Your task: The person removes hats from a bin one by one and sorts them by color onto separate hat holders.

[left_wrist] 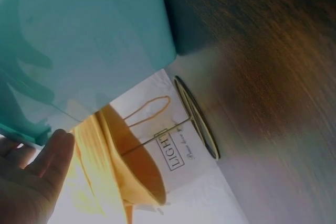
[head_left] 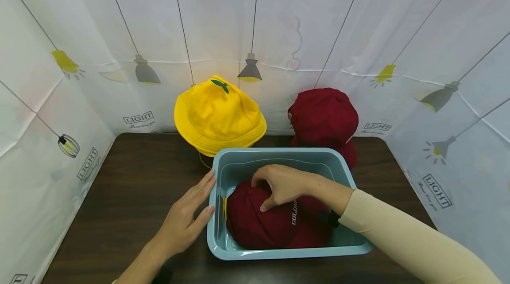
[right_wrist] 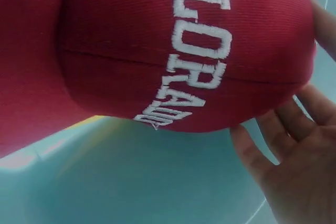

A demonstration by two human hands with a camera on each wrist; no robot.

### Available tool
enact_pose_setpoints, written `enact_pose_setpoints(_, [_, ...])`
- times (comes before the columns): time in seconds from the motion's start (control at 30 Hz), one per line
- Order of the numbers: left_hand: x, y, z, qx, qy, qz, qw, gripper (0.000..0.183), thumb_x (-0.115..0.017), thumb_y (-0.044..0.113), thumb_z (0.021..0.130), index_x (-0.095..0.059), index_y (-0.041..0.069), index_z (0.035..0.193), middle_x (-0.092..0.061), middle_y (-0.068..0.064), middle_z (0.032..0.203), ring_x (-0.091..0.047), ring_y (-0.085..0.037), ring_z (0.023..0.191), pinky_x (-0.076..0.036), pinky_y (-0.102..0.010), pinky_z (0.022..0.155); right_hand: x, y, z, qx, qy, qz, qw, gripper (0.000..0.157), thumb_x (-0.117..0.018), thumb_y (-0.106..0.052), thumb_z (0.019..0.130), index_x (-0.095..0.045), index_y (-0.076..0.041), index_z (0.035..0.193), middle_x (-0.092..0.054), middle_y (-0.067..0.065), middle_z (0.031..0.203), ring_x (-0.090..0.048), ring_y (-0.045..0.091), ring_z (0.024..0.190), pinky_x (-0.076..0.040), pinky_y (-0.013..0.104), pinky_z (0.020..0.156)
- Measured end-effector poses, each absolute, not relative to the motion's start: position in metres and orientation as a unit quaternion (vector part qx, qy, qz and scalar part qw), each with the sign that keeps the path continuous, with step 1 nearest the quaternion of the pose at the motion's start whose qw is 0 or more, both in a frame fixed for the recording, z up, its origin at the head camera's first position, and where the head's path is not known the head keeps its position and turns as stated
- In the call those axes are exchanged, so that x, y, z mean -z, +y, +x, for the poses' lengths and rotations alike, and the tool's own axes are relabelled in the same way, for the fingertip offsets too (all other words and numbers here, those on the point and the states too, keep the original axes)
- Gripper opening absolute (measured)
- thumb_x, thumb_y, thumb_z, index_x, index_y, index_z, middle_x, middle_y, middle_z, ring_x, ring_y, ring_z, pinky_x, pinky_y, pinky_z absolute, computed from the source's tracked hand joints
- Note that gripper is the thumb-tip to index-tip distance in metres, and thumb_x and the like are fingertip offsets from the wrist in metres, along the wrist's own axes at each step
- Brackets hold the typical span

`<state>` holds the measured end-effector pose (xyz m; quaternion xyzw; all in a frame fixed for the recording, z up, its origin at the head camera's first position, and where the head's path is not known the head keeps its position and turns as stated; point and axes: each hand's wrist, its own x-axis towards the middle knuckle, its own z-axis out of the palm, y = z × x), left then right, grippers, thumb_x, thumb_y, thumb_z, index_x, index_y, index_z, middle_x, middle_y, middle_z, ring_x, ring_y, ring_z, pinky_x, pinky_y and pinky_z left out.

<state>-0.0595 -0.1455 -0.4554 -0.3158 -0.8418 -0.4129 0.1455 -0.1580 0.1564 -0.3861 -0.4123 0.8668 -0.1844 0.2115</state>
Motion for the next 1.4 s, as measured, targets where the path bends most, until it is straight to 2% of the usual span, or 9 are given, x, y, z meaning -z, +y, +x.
enact_pose_setpoints(0.17, [0.455,-0.145,-0.059,0.410,-0.843,-0.316,0.146,0.065,-0.062,0.007,0.099,-0.042,0.006,0.160,-0.035,-0.009,0.169,-0.043,-0.025,0.150,-0.027,-0.023,0.121,0.384,0.157,-0.157,0.202,0.859,-0.414,0.223,0.037,-0.089,-0.025,0.084,-0.072,-0.013,0.115,-0.067,-0.011,0.094,-0.059,0.010,0.080,-0.054,0.027,0.073])
enact_pose_setpoints(0.43, [0.454,-0.145,-0.059,0.412,-0.843,-0.315,0.145,0.064,-0.062,0.006,0.099,-0.042,0.004,0.160,-0.034,-0.009,0.169,-0.043,-0.025,0.150,-0.027,-0.022,0.121,0.381,0.157,-0.158,0.217,0.850,-0.425,0.226,0.024,-0.086,-0.017,0.088,-0.075,-0.013,0.108,-0.069,-0.012,0.093,-0.062,0.008,0.081,-0.056,0.025,0.075])
enact_pose_setpoints(0.63, [0.454,-0.145,-0.059,0.415,-0.840,-0.316,0.150,0.063,-0.061,0.006,0.098,-0.043,0.002,0.158,-0.035,-0.010,0.169,-0.042,-0.026,0.150,-0.026,-0.023,0.121,0.373,0.160,-0.157,0.232,0.843,-0.442,0.203,0.020,-0.084,-0.012,0.090,-0.079,-0.011,0.108,-0.072,-0.009,0.094,-0.062,0.005,0.081,-0.057,0.023,0.075])
enact_pose_setpoints(0.9, [0.455,-0.144,-0.059,0.416,-0.840,-0.315,0.146,0.064,-0.061,0.007,0.099,-0.042,0.004,0.160,-0.034,-0.009,0.169,-0.041,-0.026,0.150,-0.026,-0.023,0.121,0.363,0.165,-0.153,0.246,0.847,-0.429,0.195,0.015,-0.085,-0.009,0.088,-0.080,-0.012,0.102,-0.072,-0.009,0.089,-0.062,0.004,0.077,-0.057,0.023,0.072])
enact_pose_setpoints(1.17, [0.457,-0.144,-0.058,0.417,-0.838,-0.317,0.150,0.064,-0.061,0.006,0.099,-0.042,0.005,0.160,-0.034,-0.009,0.169,-0.041,-0.025,0.150,-0.025,-0.022,0.122,0.359,0.170,-0.151,0.255,0.846,-0.431,0.184,0.015,-0.086,-0.010,0.087,-0.078,-0.013,0.098,-0.067,-0.012,0.082,-0.059,0.003,0.073,-0.056,0.024,0.067])
enact_pose_setpoints(1.4, [0.457,-0.143,-0.058,0.419,-0.836,-0.318,0.157,0.063,-0.062,0.005,0.098,-0.043,0.003,0.159,-0.035,-0.010,0.168,-0.042,-0.025,0.150,-0.026,-0.022,0.121,0.351,0.175,-0.150,0.263,0.848,-0.424,0.180,0.017,-0.087,-0.010,0.086,-0.077,-0.016,0.099,-0.066,-0.013,0.082,-0.059,0.004,0.075,-0.056,0.025,0.068])
